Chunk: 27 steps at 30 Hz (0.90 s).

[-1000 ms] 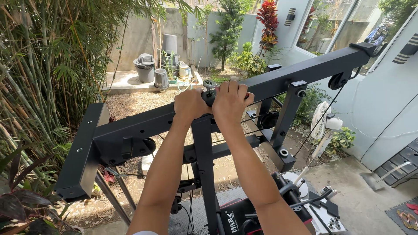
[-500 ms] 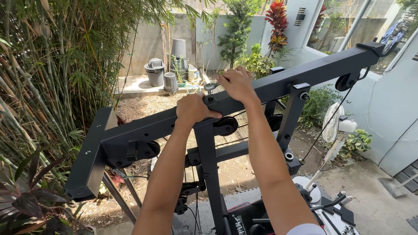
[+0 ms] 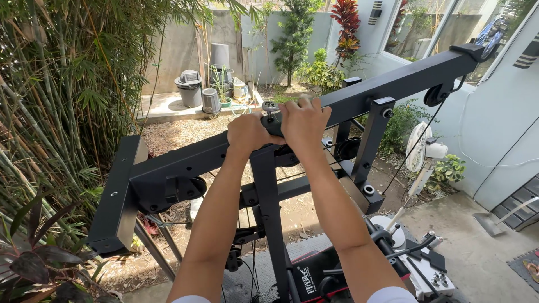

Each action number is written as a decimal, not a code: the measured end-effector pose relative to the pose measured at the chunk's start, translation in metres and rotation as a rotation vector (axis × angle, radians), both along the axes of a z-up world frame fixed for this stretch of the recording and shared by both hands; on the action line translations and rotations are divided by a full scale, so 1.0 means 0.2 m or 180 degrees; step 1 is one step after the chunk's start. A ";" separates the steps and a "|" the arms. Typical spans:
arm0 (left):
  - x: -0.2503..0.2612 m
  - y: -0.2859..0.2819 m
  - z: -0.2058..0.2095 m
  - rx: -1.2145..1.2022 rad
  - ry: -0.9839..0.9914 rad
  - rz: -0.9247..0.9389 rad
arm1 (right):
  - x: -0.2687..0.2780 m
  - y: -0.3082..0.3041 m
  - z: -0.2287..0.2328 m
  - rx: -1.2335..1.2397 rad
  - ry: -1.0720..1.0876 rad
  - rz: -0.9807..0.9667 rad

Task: Repairing or assembling a home gym pulley system using wrenches and a ratchet.

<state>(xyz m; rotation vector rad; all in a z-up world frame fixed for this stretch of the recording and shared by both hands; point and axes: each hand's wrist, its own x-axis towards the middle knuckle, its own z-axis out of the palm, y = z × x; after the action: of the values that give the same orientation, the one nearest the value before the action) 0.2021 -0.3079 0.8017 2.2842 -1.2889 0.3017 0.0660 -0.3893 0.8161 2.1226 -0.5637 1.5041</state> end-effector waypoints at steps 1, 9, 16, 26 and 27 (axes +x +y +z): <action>0.00 0.00 0.02 -0.0017 -0.0006 -0.0010 | 0.00 -0.06 0.03 -0.0017 -0.0006 -0.0010; -0.01 0.02 0.05 0.0159 -0.0022 -0.0025 | 0.18 -0.55 0.23 0.1581 0.1367 0.1507; -0.02 0.01 0.05 0.0177 0.0066 -0.0050 | 0.13 -0.38 0.17 0.1668 0.1343 0.1142; -0.04 0.03 0.04 0.0118 0.0044 0.0045 | -0.07 0.00 0.07 0.0572 0.0368 0.0272; -0.04 0.04 0.05 0.0162 0.0050 0.0044 | -0.08 -0.04 0.10 0.0601 0.0468 0.0329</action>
<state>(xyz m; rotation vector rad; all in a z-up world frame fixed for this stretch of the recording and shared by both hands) 0.1936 -0.3001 0.8114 2.3341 -1.2874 0.2581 0.0510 -0.3971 0.8368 2.4177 -0.5699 1.3804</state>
